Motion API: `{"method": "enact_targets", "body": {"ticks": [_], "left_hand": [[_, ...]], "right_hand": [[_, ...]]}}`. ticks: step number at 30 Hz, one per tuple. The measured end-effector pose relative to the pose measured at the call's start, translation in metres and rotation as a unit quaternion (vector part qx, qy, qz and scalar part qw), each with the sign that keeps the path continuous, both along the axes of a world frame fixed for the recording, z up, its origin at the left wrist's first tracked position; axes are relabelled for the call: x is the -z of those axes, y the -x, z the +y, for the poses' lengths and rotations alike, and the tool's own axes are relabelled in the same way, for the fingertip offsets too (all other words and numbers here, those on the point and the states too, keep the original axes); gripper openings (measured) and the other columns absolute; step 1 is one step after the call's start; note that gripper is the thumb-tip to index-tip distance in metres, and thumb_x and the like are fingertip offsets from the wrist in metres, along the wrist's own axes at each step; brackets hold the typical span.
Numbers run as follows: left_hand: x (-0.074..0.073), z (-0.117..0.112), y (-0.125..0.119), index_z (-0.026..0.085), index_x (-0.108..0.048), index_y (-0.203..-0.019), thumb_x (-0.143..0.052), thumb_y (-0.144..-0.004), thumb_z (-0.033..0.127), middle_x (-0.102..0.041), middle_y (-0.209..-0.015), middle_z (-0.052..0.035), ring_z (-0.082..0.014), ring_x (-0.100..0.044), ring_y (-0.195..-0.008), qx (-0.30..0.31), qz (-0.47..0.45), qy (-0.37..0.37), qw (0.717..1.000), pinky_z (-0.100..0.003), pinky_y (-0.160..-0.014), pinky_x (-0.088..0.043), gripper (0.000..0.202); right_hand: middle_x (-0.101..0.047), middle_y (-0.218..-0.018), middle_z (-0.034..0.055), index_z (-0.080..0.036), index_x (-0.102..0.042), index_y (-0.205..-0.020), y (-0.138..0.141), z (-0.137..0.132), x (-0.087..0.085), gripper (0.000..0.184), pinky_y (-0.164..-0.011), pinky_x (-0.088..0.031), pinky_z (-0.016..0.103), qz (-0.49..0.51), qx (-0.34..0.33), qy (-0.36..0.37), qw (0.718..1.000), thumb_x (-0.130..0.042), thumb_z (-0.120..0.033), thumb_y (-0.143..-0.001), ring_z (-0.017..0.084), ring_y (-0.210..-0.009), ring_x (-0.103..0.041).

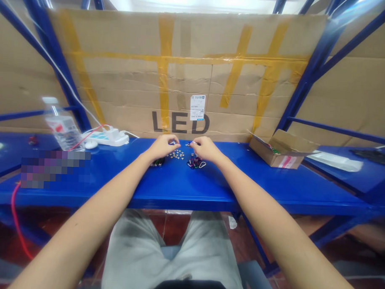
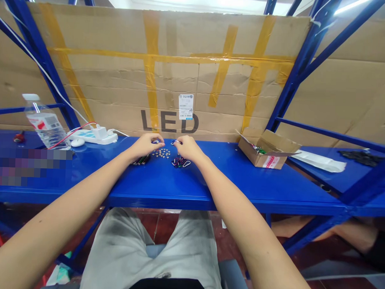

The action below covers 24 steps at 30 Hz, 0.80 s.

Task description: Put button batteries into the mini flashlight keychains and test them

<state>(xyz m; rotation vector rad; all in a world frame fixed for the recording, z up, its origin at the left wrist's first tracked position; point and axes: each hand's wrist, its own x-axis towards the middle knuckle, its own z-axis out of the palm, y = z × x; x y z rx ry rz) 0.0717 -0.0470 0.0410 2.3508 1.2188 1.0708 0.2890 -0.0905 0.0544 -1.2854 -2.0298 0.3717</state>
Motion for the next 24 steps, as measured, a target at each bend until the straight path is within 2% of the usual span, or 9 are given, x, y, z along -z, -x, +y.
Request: {"method": "enact_targets", "body": {"ticks": [3,5,11,16,20,24], "left_hand": [[-0.001,-0.011,-0.020,0.018,-0.071,-0.089,-0.073,-0.076,0.033,-0.074,-0.089,-0.0054,-0.0199,-0.066,-0.083,0.079,-0.061,0.028,0.995,-0.034,-0.081,-0.050,0.021],[0.000,-0.014,-0.027,0.017,-0.069,-0.094,-0.077,-0.072,0.033,-0.074,-0.091,-0.0060,-0.0202,-0.067,-0.086,0.098,-0.098,0.036,0.990,-0.034,-0.082,-0.051,0.028],[-0.001,-0.015,-0.027,0.017,-0.071,-0.098,-0.076,-0.075,0.031,-0.075,-0.088,-0.0049,-0.0196,-0.067,-0.088,0.074,-0.126,-0.003,0.989,-0.035,-0.086,-0.049,0.027],[-0.007,-0.019,-0.026,0.018,-0.075,-0.085,-0.073,-0.078,0.034,-0.076,-0.089,-0.0054,-0.0205,-0.065,-0.088,0.066,-0.098,-0.013,0.993,-0.035,-0.086,-0.048,0.018],[-0.009,-0.020,-0.027,0.018,-0.072,-0.081,-0.074,-0.076,0.033,-0.073,-0.082,-0.0038,-0.0177,-0.061,-0.079,0.026,-0.124,-0.019,0.992,-0.034,-0.079,-0.048,0.016],[-0.007,-0.019,-0.029,0.018,-0.064,-0.078,-0.076,-0.074,0.033,-0.061,-0.065,0.0015,-0.0114,-0.050,-0.055,0.025,-0.204,0.046,0.978,-0.029,-0.057,-0.042,0.020]], "right_hand": [[-0.055,-0.050,-0.0013,-0.018,-0.052,-0.061,0.001,0.001,0.000,0.035,-0.048,-0.038,0.023,0.062,-0.006,0.071,0.995,-0.051,-0.018,-0.096,0.010,-0.043,-0.050],[-0.055,-0.049,-0.0020,-0.018,-0.053,-0.063,0.002,0.001,-0.001,0.034,-0.043,-0.040,0.022,0.098,-0.016,0.106,0.989,-0.050,-0.017,-0.096,0.010,-0.039,-0.049],[-0.060,-0.054,-0.0014,-0.017,-0.054,-0.067,0.001,-0.004,-0.003,0.032,-0.039,-0.042,0.019,0.167,-0.074,0.159,0.970,-0.051,-0.017,-0.099,0.008,-0.038,-0.050],[-0.058,-0.055,-0.0023,-0.018,-0.052,-0.073,0.001,-0.004,-0.002,0.027,-0.039,-0.044,0.020,0.192,-0.094,0.188,0.959,-0.052,-0.022,-0.100,0.008,-0.039,-0.050],[-0.057,-0.055,-0.0083,-0.023,-0.047,-0.096,0.003,-0.002,0.001,0.008,-0.038,-0.044,0.019,0.251,-0.095,0.165,0.949,-0.055,-0.023,-0.099,0.009,-0.039,-0.050],[-0.058,-0.057,-0.0087,-0.024,-0.047,-0.096,0.005,-0.002,0.000,0.013,-0.040,-0.045,0.018,0.297,-0.106,0.106,0.943,-0.060,-0.025,-0.096,0.008,-0.040,-0.050]]}}
